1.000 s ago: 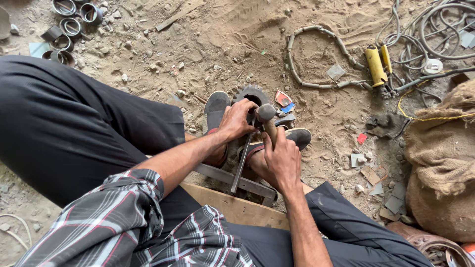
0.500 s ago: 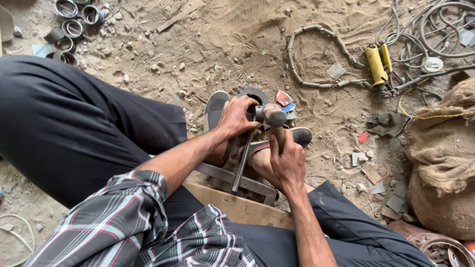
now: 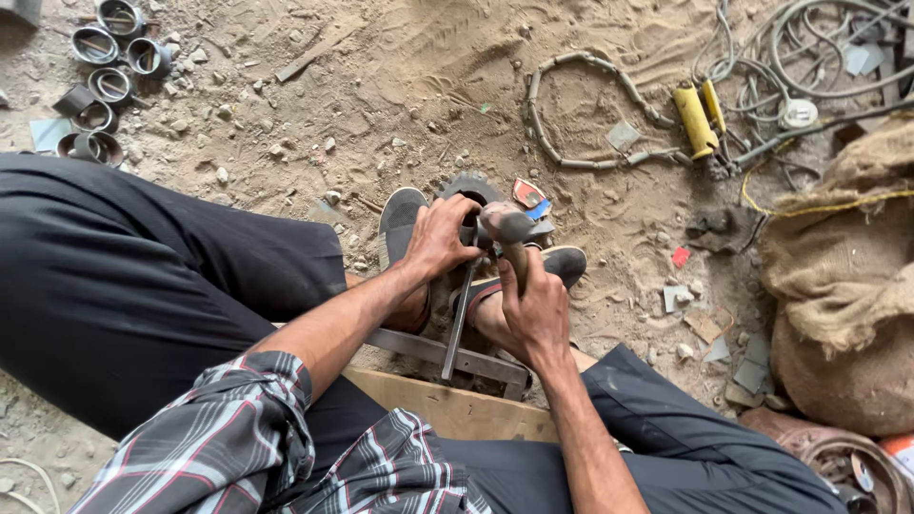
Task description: The person sits on the ground and uses a hammer and a metal punch to work on a circular metal gear. They repeatedly strike the punch to adjust or shape the gear, occasionally rotating it to access different areas.
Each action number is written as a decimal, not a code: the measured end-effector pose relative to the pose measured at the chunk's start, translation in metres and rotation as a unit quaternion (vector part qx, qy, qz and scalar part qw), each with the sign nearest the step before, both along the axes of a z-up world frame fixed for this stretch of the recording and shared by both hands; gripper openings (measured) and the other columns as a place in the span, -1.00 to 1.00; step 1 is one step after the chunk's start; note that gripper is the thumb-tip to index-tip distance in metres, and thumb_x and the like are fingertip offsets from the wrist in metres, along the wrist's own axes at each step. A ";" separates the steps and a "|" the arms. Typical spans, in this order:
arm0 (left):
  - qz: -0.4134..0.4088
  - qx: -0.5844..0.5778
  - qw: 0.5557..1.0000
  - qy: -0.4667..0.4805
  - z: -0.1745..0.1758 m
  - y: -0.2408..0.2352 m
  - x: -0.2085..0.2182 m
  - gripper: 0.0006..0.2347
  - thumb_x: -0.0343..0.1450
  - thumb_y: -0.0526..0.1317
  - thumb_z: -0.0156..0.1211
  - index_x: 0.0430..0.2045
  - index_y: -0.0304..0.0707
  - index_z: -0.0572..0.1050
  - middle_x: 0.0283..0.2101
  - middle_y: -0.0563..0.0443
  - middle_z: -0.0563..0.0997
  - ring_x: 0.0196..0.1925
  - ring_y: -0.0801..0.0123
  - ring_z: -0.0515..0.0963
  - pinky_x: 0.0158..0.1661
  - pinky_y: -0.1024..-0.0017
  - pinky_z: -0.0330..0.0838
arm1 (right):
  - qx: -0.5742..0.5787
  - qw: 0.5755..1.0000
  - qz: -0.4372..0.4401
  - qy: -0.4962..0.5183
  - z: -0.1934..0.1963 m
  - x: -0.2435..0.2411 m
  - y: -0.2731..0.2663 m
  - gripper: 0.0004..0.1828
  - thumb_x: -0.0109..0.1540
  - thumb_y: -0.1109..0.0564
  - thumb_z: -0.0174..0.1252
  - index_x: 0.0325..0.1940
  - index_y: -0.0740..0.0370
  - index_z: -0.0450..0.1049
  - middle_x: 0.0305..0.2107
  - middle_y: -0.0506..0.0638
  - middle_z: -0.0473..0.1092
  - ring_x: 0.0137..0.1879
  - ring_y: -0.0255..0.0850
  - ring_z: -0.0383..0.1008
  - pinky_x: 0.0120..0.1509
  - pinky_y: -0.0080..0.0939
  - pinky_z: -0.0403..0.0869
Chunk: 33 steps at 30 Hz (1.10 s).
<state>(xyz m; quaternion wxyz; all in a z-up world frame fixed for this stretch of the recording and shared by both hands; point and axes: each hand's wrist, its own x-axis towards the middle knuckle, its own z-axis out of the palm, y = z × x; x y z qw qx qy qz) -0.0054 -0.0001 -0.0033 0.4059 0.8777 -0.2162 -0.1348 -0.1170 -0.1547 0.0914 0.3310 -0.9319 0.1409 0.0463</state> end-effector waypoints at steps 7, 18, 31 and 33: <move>-0.031 -0.003 0.999 -0.013 0.011 0.000 -0.001 -0.46 0.06 -0.14 0.63 -0.12 -0.20 0.53 -0.04 -0.08 0.59 0.09 0.01 0.55 0.00 0.12 0.37 | -0.020 0.997 -0.005 -0.077 0.003 -0.009 0.007 -0.67 0.35 -0.13 0.09 -0.07 0.18 0.41 -0.48 0.32 0.51 -0.32 0.32 0.55 -0.33 0.30 0.45; -0.031 -0.010 0.999 -0.013 0.017 0.000 0.005 -0.45 0.06 -0.22 0.64 -0.08 -0.25 0.53 -0.08 -0.07 0.60 -0.01 0.10 0.59 -0.07 0.18 0.36 | 0.018 1.000 -0.013 -0.021 0.012 0.000 0.005 -0.61 0.37 -0.16 0.04 -0.05 0.24 0.34 -0.51 0.31 0.50 -0.41 0.29 0.56 -0.42 0.26 0.49; -0.039 -0.012 0.999 0.023 0.012 -0.001 0.007 -0.40 0.11 -0.22 0.56 0.06 -0.25 0.47 -0.01 -0.08 0.54 -0.01 0.14 0.59 -0.04 0.24 0.43 | -0.006 0.999 -0.029 0.037 0.000 0.003 -0.001 -0.52 0.36 -0.27 0.03 -0.03 0.22 0.37 -0.54 0.37 0.47 -0.34 0.37 0.55 -0.35 0.35 0.47; -0.046 0.002 0.999 0.004 0.009 0.001 0.006 -0.39 0.10 -0.22 0.57 0.07 -0.23 0.49 0.02 -0.09 0.53 0.01 0.14 0.59 -0.01 0.19 0.38 | 0.004 0.999 -0.031 0.031 -0.001 0.001 -0.001 -0.53 0.36 -0.26 0.02 -0.04 0.21 0.38 -0.54 0.38 0.47 -0.32 0.39 0.54 -0.33 0.37 0.46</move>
